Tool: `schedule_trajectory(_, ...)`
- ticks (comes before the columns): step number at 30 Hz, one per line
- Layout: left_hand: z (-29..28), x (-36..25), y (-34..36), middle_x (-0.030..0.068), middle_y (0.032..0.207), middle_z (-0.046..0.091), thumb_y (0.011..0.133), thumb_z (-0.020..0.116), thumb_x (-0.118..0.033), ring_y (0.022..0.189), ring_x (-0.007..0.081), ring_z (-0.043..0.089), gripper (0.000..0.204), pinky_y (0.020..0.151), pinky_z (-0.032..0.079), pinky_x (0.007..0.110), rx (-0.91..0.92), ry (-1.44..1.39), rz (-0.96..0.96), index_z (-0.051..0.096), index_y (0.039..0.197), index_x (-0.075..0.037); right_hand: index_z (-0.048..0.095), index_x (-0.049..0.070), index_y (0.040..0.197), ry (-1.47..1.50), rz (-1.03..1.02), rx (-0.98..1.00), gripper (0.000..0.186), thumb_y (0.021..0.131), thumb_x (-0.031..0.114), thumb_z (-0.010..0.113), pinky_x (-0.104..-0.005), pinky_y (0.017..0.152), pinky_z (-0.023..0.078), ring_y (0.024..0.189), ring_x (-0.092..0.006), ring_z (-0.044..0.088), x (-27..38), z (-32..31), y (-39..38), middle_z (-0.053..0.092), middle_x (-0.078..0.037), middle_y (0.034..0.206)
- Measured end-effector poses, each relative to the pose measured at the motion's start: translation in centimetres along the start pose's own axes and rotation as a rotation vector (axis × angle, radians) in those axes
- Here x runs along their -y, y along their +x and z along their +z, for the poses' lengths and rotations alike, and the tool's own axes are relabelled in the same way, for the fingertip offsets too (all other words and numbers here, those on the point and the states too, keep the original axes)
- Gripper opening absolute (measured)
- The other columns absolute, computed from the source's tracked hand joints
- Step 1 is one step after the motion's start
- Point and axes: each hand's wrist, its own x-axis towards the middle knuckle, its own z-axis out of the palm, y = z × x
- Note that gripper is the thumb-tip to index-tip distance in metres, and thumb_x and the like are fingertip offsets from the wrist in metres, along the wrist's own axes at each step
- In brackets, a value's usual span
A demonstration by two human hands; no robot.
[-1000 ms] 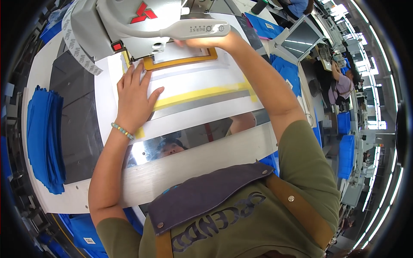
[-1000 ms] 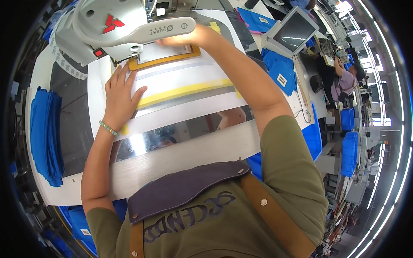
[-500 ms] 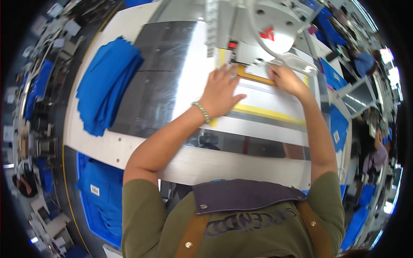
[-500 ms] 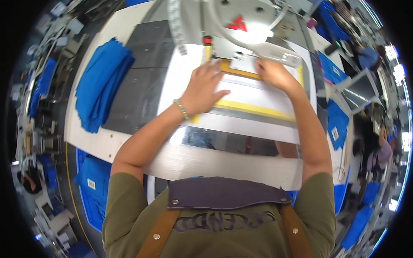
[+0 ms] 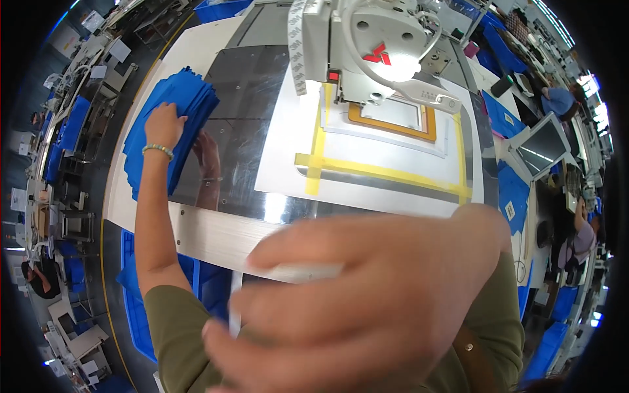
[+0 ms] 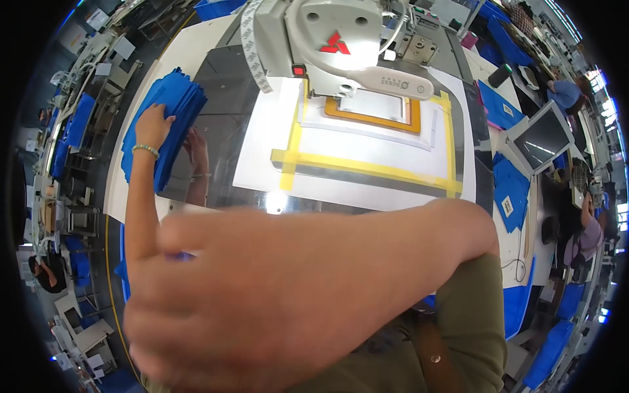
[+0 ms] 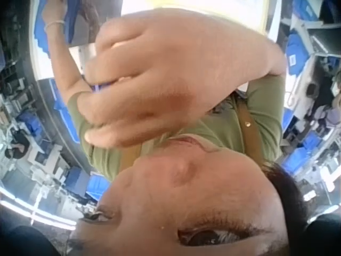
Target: Sewing brand labels onto fabric pieces using an industrial sewing machine.
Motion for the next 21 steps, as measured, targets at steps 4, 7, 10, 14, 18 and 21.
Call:
schedule_trajectory(4,1.9,1.5,-2.2,0.0136,0.119,0.073,0.096,0.075,-0.027,0.111,0.0342,0.070,0.033,0.094,0.057,0.044,-0.125,-0.060,0.085,0.075,0.120,-0.005,0.078,0.010,0.111,0.090,-0.027,-0.063,0.035,0.083,-0.007,0.063,-0.0384,0.083,0.057,0.094,-0.0259,0.070,1.5,-0.4,0.2,0.075,-0.012,0.108)
schedule_trajectory(7,3.5,1.8,-2.7,0.0127,0.116,0.075,0.098,0.073,-0.025,0.110,0.0326,0.070,0.033,0.094,0.058,0.042,-0.305,-0.069,0.180,0.076,0.124,-0.007,0.079,0.011,0.110,0.179,0.004,-0.152,0.033,0.084,-0.005,0.066,-0.0361,0.080,0.058,0.091,-0.0234,0.070,2.1,-1.5,-0.4,0.075,-0.012,0.108)
schedule_trajectory(10,4.5,2.9,-2.0,0.0130,0.114,0.075,0.099,0.072,-0.026,0.109,0.0303,0.070,0.027,0.092,0.057,0.043,-0.409,-0.053,0.214,0.079,0.117,-0.007,0.081,0.012,0.110,0.287,0.135,-0.298,0.031,0.085,-0.004,0.069,-0.0338,0.077,0.059,0.088,-0.0208,0.070,1.9,-2.9,-1.6,0.076,-0.011,0.107)
schedule_trajectory(14,2.5,6.2,1.0,0.0167,0.098,0.078,0.101,0.070,-0.035,0.093,0.0343,0.074,0.032,0.083,0.057,0.042,-0.285,-0.494,-0.077,0.082,0.110,-0.006,0.081,0.007,0.110,0.328,0.587,-0.337,0.037,0.083,-0.011,0.063,-0.0334,0.077,0.059,0.087,-0.0226,0.072,0.0,-2.0,-4.4,0.076,-0.014,0.105)
schedule_trajectory(18,-3.8,8.9,4.0,0.0157,0.096,0.078,0.103,0.068,-0.037,0.088,0.0354,0.074,0.034,0.081,0.057,0.042,-0.506,-0.426,-0.160,0.082,0.111,-0.008,0.077,0.003,0.116,0.445,0.645,-0.186,0.024,0.094,-0.002,0.066,-0.0373,0.081,0.059,0.095,-0.0267,0.074,-2.1,0.0,-7.2,0.075,-0.013,0.104)
schedule_trajectory(21,-7.6,7.4,3.5,0.0129,0.104,0.078,0.104,0.067,-0.028,0.094,0.0317,0.073,0.025,0.083,0.058,0.041,-0.629,-0.271,-0.008,0.081,0.111,-0.009,0.077,0.005,0.114,0.460,0.678,-0.013,0.021,0.096,0.002,0.067,-0.0392,0.083,0.058,0.094,-0.0291,0.073,-2.7,0.5,-8.2,0.075,-0.010,0.105)
